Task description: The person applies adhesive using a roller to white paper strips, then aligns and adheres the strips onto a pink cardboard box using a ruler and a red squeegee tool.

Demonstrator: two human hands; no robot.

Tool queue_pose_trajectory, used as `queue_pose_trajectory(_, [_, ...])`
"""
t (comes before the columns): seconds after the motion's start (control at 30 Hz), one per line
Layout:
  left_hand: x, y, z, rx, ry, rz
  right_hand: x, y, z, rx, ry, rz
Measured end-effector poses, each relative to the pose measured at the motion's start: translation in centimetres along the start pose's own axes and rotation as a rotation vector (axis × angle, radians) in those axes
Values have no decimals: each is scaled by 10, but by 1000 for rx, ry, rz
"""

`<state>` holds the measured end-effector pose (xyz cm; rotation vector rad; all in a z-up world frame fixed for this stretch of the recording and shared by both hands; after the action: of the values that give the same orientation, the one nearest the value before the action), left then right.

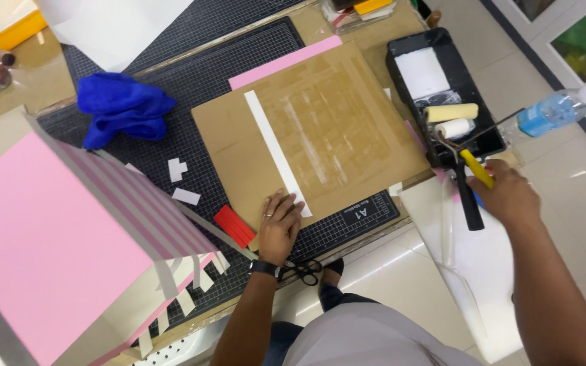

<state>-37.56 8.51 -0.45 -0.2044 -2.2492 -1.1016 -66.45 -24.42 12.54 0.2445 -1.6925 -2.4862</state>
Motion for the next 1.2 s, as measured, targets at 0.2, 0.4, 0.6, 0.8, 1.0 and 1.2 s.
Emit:
queue_pose_trajectory(0.2, [-3,-4,0,-10,-7,-31,19,-26,-28,-12,60,-184])
queue_pose_trajectory(0.4, [1,-4,-2,-29,14,-52,14,-15,-27,95,169,54])
queue_pose_trajectory(0.6, [4,-5,-1,-21,26,-52,-2,47,-1,41,51,-271])
queue_pose_trajectory(0.8, [5,-7,1,-35,47,-65,-29,60,-51,294,284,-219])
queue_pose_trajectory(1.0, [-3,-22,6,-59,195,-205,-54,-7,-182,651,512,366])
queue_pose_trajectory(1.2, [0,-22,6,-53,209,-221,-58,11,-189,614,527,424])
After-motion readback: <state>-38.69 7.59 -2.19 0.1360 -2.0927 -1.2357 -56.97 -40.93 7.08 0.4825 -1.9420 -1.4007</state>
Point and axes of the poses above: each hand's wrist, its own z-axis away from the middle knuckle, its own y-axis out of the back of the hand, x = y × z, the point moved 4 cm from there along -z, towards the middle knuckle, and after that the axes turned 3 degrees about y, right-handed, at the moved point
